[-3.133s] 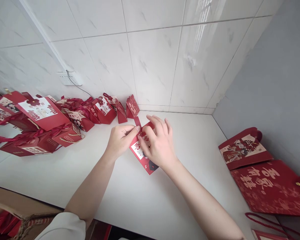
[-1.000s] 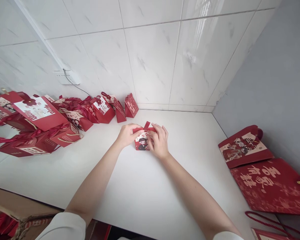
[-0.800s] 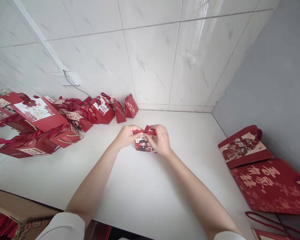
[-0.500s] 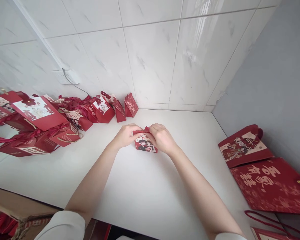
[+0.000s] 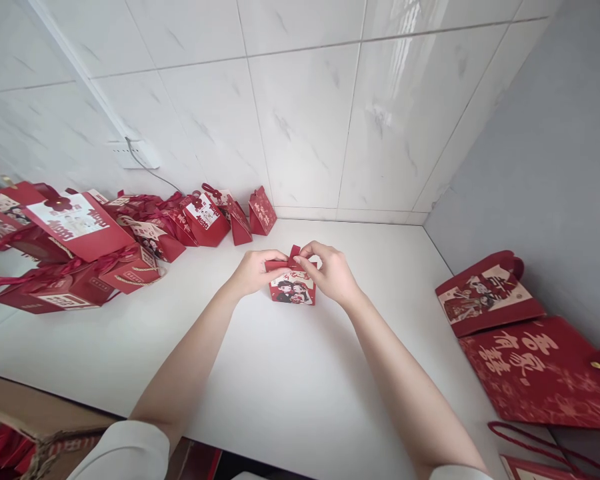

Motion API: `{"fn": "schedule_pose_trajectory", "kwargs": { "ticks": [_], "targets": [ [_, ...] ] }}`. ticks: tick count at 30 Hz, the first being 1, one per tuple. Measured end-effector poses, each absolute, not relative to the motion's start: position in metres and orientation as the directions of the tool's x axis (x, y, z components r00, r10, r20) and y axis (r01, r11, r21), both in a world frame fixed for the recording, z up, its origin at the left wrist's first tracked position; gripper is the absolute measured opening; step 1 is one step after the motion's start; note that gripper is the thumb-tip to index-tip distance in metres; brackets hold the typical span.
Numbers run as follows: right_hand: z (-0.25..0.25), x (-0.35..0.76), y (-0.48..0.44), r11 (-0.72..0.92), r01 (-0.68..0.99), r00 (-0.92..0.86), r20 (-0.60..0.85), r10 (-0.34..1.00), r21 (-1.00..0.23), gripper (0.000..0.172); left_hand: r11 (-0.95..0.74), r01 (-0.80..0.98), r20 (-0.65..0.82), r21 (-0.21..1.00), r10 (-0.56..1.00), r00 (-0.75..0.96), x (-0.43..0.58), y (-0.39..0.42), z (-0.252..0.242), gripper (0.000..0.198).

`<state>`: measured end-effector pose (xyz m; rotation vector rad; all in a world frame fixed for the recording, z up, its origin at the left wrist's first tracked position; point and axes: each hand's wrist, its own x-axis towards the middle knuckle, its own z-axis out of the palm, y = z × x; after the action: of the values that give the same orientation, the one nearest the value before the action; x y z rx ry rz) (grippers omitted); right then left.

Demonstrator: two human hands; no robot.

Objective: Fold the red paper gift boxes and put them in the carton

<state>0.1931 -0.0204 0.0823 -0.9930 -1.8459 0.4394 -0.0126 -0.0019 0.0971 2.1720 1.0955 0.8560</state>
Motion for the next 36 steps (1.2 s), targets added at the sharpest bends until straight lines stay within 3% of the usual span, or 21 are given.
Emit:
{"fn": "schedule_pose_trajectory", "kwargs": {
  "ticks": [10, 15, 19, 24, 26, 29, 33, 36],
  "targets": [
    [0.083, 0.189, -0.022, 0.615, 0.375, -0.191, 0.592, 0.783, -0.693, 0.021, -0.477, 0.497, 0.268, 0.725, 0.859, 0.435, -0.006, -0.002, 0.091, 0.018],
    [0.082, 0.190, -0.022, 0.534, 0.328, -0.202, 0.494, 0.846, -0.780, 0.022, -0.469, 0.500, 0.256, 0.728, 0.863, 0.435, -0.004, -0.002, 0.091, 0.024],
    [0.079, 0.192, -0.020, 0.499, 0.393, -0.327, 0.389, 0.861, -0.773, 0.022, -0.516, 0.569, 0.307, 0.640, 0.851, 0.427, -0.004, 0.000, 0.087, 0.023],
    [0.077, 0.195, -0.018, 0.524, 0.463, -0.358, 0.390, 0.849, -0.715, 0.025, -0.568, 0.633, 0.359, 0.527, 0.823, 0.440, -0.004, 0.001, 0.087, 0.026],
    [0.076, 0.198, -0.015, 0.530, 0.436, -0.375, 0.389, 0.842, -0.727, 0.024, -0.546, 0.616, 0.340, 0.568, 0.837, 0.428, -0.005, 0.002, 0.087, 0.028],
    [0.062, 0.201, -0.008, 0.528, 0.349, -0.388, 0.394, 0.833, -0.774, 0.023, -0.456, 0.480, 0.301, 0.749, 0.880, 0.366, -0.006, 0.007, 0.076, 0.028],
    [0.022, 0.194, 0.004, 0.423, 0.178, -0.136, 0.403, 0.905, -0.889, 0.041, -0.331, 0.262, 0.296, 0.906, 0.941, 0.167, -0.005, 0.020, 0.034, 0.054],
    [-0.007, 0.182, 0.009, 0.290, 0.120, -0.066, 0.284, 0.957, -0.949, 0.046, -0.245, 0.231, 0.251, 0.942, 0.968, 0.002, -0.003, 0.025, 0.000, 0.048]
  ]
}}
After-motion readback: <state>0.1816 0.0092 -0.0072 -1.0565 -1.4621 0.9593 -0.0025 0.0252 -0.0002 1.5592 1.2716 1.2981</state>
